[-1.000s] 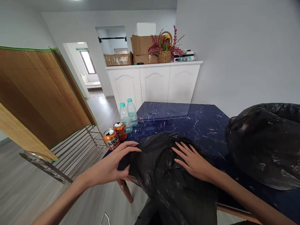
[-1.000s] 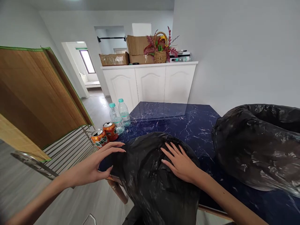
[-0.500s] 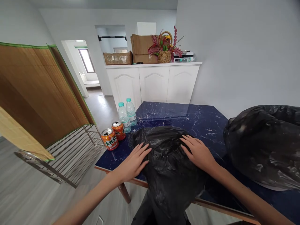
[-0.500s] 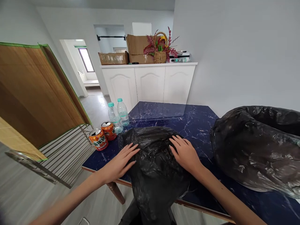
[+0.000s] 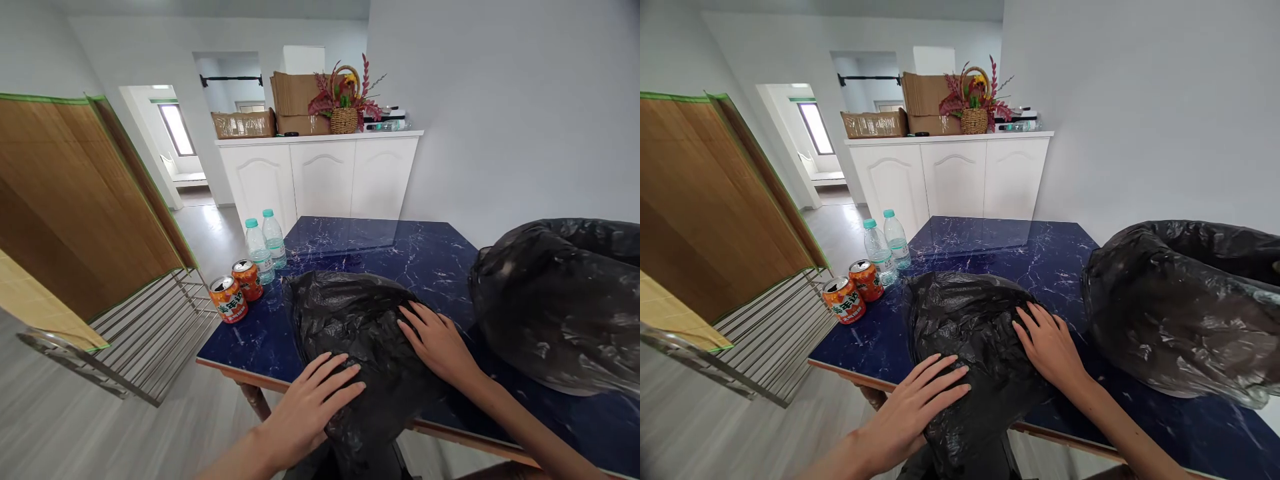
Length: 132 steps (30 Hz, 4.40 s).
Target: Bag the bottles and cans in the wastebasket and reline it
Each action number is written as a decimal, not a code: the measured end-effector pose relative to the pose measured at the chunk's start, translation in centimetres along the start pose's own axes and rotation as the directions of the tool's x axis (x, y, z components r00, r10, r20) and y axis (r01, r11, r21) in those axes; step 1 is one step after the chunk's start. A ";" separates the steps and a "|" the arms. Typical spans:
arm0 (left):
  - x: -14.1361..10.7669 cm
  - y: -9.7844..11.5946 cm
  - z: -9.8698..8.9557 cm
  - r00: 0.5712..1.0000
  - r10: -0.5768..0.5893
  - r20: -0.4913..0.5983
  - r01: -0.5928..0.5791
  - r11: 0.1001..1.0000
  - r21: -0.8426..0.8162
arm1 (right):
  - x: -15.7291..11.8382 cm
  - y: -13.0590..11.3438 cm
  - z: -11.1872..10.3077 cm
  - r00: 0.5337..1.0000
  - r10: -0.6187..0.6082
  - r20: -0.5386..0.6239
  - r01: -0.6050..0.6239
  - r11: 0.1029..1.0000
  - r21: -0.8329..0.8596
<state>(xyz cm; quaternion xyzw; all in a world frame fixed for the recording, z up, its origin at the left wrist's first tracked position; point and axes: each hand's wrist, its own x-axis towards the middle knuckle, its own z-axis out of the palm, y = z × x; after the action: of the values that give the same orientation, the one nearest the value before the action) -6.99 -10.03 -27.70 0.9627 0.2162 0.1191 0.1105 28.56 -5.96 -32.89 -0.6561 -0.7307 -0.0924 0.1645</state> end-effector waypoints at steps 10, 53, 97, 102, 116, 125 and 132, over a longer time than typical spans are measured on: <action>-1.2 -0.9 -7.6 0.901 -0.405 -0.154 0.259 0.789 -0.557 | -4.4 1.2 -6.8 0.980 -0.134 0.148 0.096 0.966 0.241; 10.2 -10.7 -3.5 0.978 -0.188 -0.093 0.205 0.947 0.249 | 0.3 -4.4 -1.8 0.972 -0.062 0.228 0.007 0.972 0.235; 2.8 -13.9 -2.6 0.918 -0.385 -0.093 0.396 0.885 0.245 | -0.3 -4.0 -1.8 0.977 -0.086 0.193 0.041 0.973 0.227; 2.9 -13.9 -2.5 0.918 -0.383 -0.105 0.397 0.886 0.241 | -0.2 -3.9 -1.7 0.973 -0.096 0.208 0.049 0.975 0.218; -1.6 -8.6 -5.6 0.916 -0.341 -0.212 0.376 0.913 0.157 | 1.4 0.0 -3.8 0.942 -0.276 0.190 0.199 0.917 0.345; -3.5 -6.7 -6.3 0.825 -0.387 -0.412 0.428 0.904 0.010 | 0.6 -19.1 -4.3 0.895 -0.445 0.021 0.394 0.812 0.431; -5.5 -6.8 -6.8 0.770 -0.422 -0.478 0.460 0.887 -0.043 | -0.5 -24.8 -2.0 0.921 -0.383 -0.067 0.373 0.822 0.431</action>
<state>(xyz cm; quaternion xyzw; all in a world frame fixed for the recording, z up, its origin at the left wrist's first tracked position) -16.37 -5.41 -24.09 0.8294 0.4607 0.3131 0.0420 4.30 -10.18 -29.21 -0.4456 -0.8498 0.0499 0.2771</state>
